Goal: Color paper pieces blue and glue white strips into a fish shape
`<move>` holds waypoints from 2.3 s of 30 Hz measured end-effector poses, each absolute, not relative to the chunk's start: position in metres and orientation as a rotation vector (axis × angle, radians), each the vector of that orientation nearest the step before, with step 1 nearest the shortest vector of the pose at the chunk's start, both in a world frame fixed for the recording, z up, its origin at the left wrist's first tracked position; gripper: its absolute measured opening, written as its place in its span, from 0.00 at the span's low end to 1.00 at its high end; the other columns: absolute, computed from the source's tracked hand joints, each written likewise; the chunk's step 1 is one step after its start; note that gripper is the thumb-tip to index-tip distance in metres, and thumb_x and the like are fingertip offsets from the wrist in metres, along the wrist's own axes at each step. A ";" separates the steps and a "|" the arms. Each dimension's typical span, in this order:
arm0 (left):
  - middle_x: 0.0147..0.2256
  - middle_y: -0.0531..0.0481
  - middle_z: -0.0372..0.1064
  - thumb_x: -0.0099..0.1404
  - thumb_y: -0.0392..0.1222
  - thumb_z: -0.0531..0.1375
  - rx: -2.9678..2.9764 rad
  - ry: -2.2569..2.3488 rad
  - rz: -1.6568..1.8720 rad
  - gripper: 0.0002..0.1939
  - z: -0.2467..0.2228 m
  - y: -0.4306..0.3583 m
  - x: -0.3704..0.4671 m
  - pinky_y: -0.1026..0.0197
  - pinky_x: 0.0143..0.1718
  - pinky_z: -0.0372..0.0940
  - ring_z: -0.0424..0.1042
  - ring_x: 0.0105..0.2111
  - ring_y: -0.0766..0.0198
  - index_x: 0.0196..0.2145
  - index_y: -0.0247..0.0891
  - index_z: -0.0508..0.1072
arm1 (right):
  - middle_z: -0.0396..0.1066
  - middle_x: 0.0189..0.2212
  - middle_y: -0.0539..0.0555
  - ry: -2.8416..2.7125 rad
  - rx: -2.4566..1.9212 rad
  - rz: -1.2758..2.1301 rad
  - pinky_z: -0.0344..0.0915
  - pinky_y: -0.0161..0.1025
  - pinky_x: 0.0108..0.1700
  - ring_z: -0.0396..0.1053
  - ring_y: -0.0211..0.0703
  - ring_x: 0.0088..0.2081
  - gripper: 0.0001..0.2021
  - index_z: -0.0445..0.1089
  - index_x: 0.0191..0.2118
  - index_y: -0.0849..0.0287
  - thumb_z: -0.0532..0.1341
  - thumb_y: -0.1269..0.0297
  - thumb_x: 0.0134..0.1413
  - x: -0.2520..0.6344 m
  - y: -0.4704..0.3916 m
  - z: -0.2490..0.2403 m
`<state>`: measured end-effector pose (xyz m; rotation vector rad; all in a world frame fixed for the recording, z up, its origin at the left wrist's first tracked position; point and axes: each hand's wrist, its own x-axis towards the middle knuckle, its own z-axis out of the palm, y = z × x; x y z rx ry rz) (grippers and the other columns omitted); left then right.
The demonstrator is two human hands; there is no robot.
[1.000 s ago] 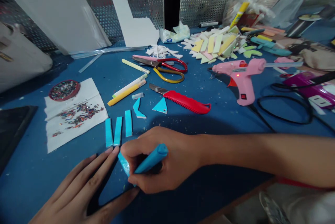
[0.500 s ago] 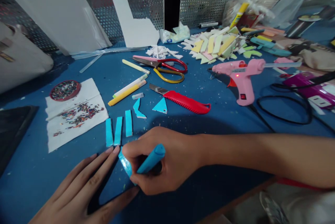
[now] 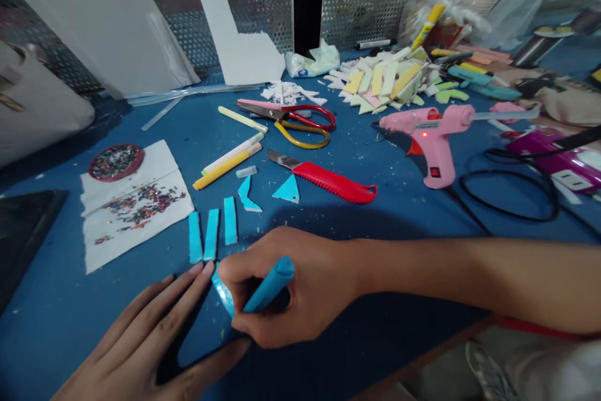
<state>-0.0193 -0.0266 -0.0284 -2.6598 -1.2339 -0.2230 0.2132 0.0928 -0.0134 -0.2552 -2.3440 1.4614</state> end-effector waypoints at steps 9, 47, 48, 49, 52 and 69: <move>0.64 0.44 0.56 0.72 0.49 0.50 -2.678 -1.158 -0.300 0.21 -0.033 -0.019 -0.026 0.53 0.57 0.61 0.47 0.67 0.53 0.60 0.46 0.65 | 0.63 0.22 0.45 -2.368 -0.247 1.436 0.57 0.29 0.27 0.59 0.30 0.25 0.07 0.59 0.28 0.59 0.59 0.70 0.51 0.214 0.092 -0.011; 0.64 0.46 0.53 0.72 0.52 0.53 -2.702 -1.109 -0.334 0.26 -0.031 -0.016 -0.023 0.51 0.51 0.68 0.48 0.67 0.52 0.65 0.61 0.52 | 0.66 0.24 0.47 -2.373 -0.230 1.507 0.58 0.29 0.27 0.60 0.30 0.25 0.05 0.61 0.30 0.60 0.58 0.68 0.54 0.214 0.094 -0.010; 0.64 0.46 0.53 0.72 0.50 0.52 -2.708 -1.119 -0.323 0.26 -0.030 -0.016 -0.023 0.51 0.52 0.67 0.48 0.67 0.53 0.65 0.62 0.52 | 0.65 0.24 0.47 -2.371 -0.234 1.514 0.58 0.30 0.27 0.60 0.30 0.25 0.05 0.61 0.30 0.60 0.58 0.68 0.54 0.214 0.094 -0.010; 0.64 0.46 0.53 0.73 0.49 0.51 -2.717 -1.119 -0.315 0.25 -0.029 -0.015 -0.022 0.51 0.52 0.67 0.47 0.67 0.53 0.65 0.63 0.51 | 0.65 0.24 0.47 -2.365 -0.234 1.524 0.58 0.29 0.27 0.60 0.30 0.25 0.05 0.62 0.30 0.60 0.59 0.68 0.55 0.214 0.094 -0.010; 0.65 0.45 0.52 0.74 0.46 0.50 -2.728 -1.118 -0.309 0.25 -0.026 -0.016 -0.021 0.51 0.52 0.67 0.40 0.69 0.53 0.65 0.63 0.51 | 0.67 0.26 0.48 -2.335 -0.259 1.551 0.58 0.29 0.27 0.61 0.30 0.26 0.05 0.63 0.32 0.62 0.59 0.67 0.56 0.214 0.094 -0.010; 0.65 0.42 0.52 0.72 0.50 0.51 -2.701 -1.074 -0.296 0.25 -0.029 -0.016 -0.025 0.51 0.46 0.70 0.46 0.67 0.49 0.65 0.59 0.53 | 0.66 0.24 0.47 -2.359 -0.271 1.506 0.57 0.29 0.27 0.60 0.30 0.25 0.05 0.63 0.30 0.61 0.59 0.68 0.55 0.214 0.094 -0.012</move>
